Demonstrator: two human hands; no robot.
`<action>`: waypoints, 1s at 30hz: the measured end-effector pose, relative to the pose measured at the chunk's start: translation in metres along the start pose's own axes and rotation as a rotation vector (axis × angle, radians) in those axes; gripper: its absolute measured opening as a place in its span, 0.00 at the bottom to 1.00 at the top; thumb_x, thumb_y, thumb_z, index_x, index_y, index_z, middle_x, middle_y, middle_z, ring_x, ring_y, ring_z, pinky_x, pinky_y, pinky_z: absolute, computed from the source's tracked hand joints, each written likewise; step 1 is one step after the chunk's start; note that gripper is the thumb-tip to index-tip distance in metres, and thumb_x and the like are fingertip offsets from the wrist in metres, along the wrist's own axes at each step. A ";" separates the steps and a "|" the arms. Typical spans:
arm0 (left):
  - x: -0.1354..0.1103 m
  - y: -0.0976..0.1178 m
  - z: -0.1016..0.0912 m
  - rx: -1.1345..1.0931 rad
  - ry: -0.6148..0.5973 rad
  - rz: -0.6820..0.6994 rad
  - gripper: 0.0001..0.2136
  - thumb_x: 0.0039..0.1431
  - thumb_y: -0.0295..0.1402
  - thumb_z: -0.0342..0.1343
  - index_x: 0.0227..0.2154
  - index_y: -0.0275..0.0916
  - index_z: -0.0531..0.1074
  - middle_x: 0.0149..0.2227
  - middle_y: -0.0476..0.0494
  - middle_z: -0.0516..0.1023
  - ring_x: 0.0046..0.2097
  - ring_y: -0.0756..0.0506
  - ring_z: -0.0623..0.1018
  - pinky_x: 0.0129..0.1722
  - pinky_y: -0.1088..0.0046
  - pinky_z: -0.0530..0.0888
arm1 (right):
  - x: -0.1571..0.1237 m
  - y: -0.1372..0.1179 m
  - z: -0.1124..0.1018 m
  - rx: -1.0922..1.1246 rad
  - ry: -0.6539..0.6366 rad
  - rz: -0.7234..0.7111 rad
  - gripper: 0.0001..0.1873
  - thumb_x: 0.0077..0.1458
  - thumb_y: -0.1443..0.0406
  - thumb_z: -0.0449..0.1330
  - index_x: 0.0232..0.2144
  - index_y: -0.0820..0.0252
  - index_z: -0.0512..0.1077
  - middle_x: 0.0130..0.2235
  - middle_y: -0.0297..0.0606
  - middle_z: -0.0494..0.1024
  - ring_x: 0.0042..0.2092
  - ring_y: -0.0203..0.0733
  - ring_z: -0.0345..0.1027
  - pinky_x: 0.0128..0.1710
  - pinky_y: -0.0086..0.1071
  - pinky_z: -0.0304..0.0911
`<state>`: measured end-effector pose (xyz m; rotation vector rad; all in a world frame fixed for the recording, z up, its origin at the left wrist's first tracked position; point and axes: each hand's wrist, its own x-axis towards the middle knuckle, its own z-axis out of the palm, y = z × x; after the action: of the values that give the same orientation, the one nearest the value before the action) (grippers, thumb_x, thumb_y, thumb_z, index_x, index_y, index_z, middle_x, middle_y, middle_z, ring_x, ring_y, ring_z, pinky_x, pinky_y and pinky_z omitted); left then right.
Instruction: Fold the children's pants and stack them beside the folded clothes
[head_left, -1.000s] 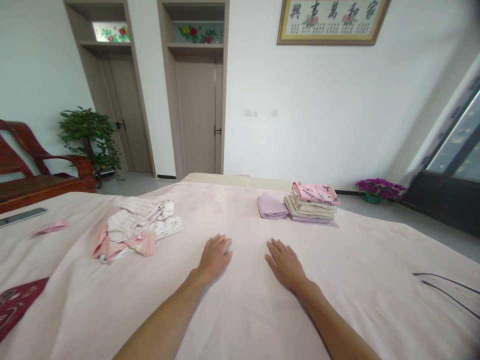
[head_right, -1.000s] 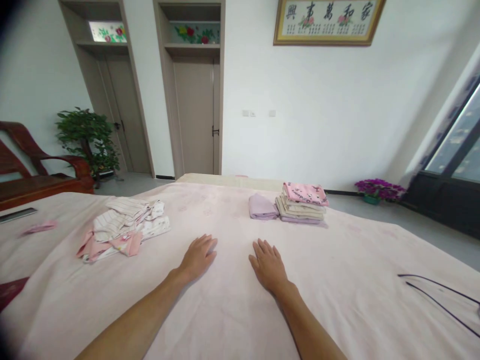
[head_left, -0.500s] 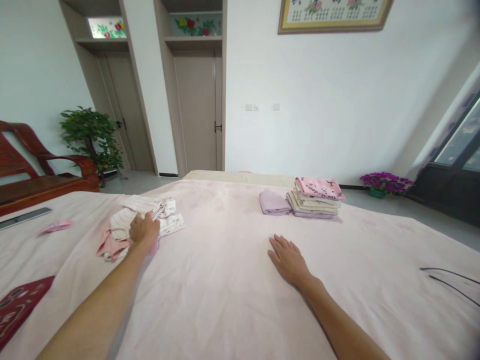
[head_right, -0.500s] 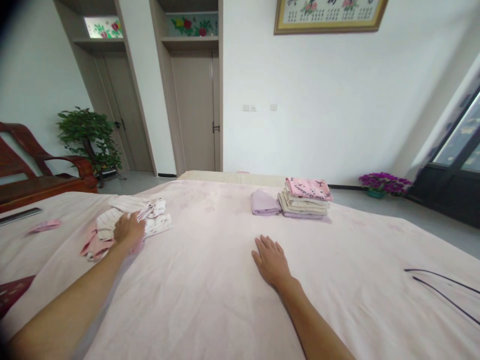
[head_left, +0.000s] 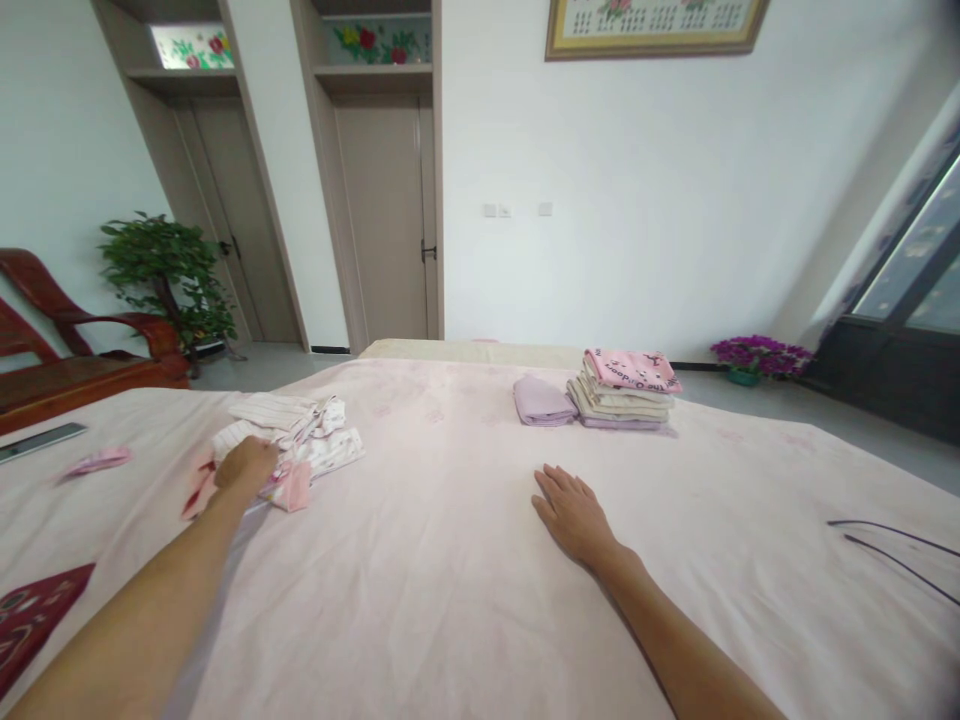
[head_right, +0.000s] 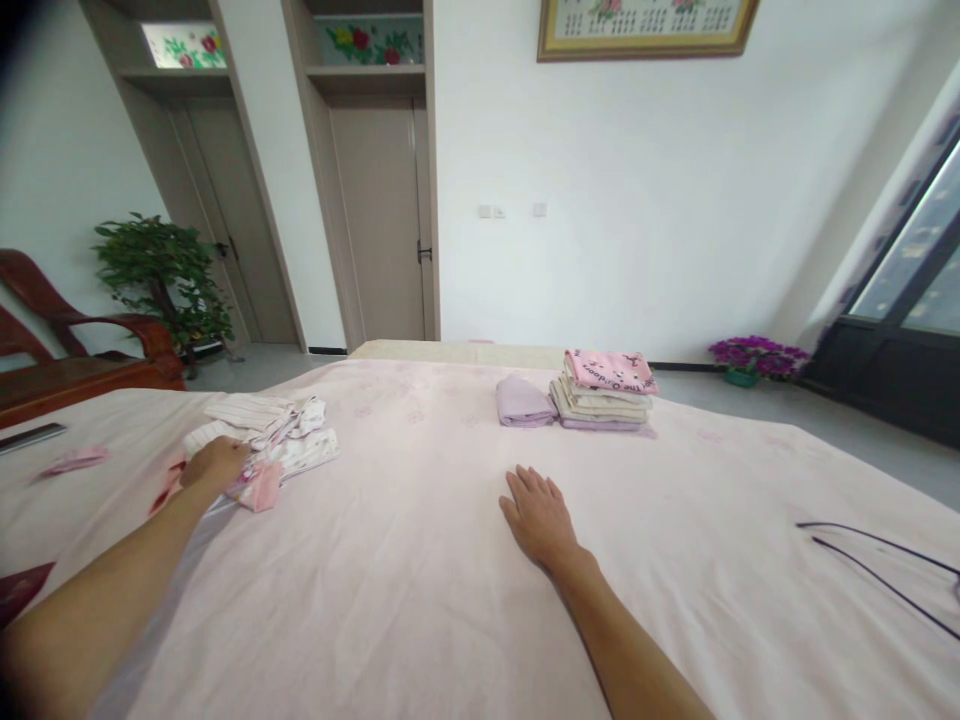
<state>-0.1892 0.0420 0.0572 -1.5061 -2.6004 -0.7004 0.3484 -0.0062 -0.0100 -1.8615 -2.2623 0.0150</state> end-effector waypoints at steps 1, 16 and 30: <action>-0.001 0.008 -0.001 -0.018 0.002 -0.020 0.14 0.58 0.36 0.49 0.32 0.32 0.75 0.30 0.34 0.78 0.34 0.37 0.77 0.33 0.65 0.68 | 0.000 0.000 0.000 -0.001 0.004 0.001 0.30 0.66 0.55 0.44 0.65 0.59 0.61 0.68 0.44 0.58 0.69 0.49 0.47 0.67 0.46 0.39; -0.190 0.183 -0.009 -0.725 -0.576 0.803 0.11 0.64 0.41 0.49 0.34 0.40 0.71 0.33 0.49 0.77 0.35 0.48 0.75 0.37 0.74 0.71 | -0.001 0.011 -0.003 0.191 0.082 -0.065 0.26 0.66 0.58 0.42 0.55 0.59 0.73 0.61 0.42 0.71 0.63 0.44 0.60 0.65 0.41 0.50; -0.122 0.108 0.073 0.082 -0.062 0.555 0.14 0.63 0.36 0.50 0.47 0.39 0.74 0.47 0.39 0.76 0.49 0.39 0.73 0.50 0.65 0.66 | -0.019 -0.013 -0.021 0.307 0.033 -0.363 0.28 0.66 0.52 0.46 0.63 0.56 0.65 0.59 0.42 0.72 0.60 0.48 0.64 0.63 0.44 0.54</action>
<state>-0.0225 0.0186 -0.0025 -2.1051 -2.0471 -0.4821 0.3429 -0.0302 0.0092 -1.2767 -2.3807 0.2560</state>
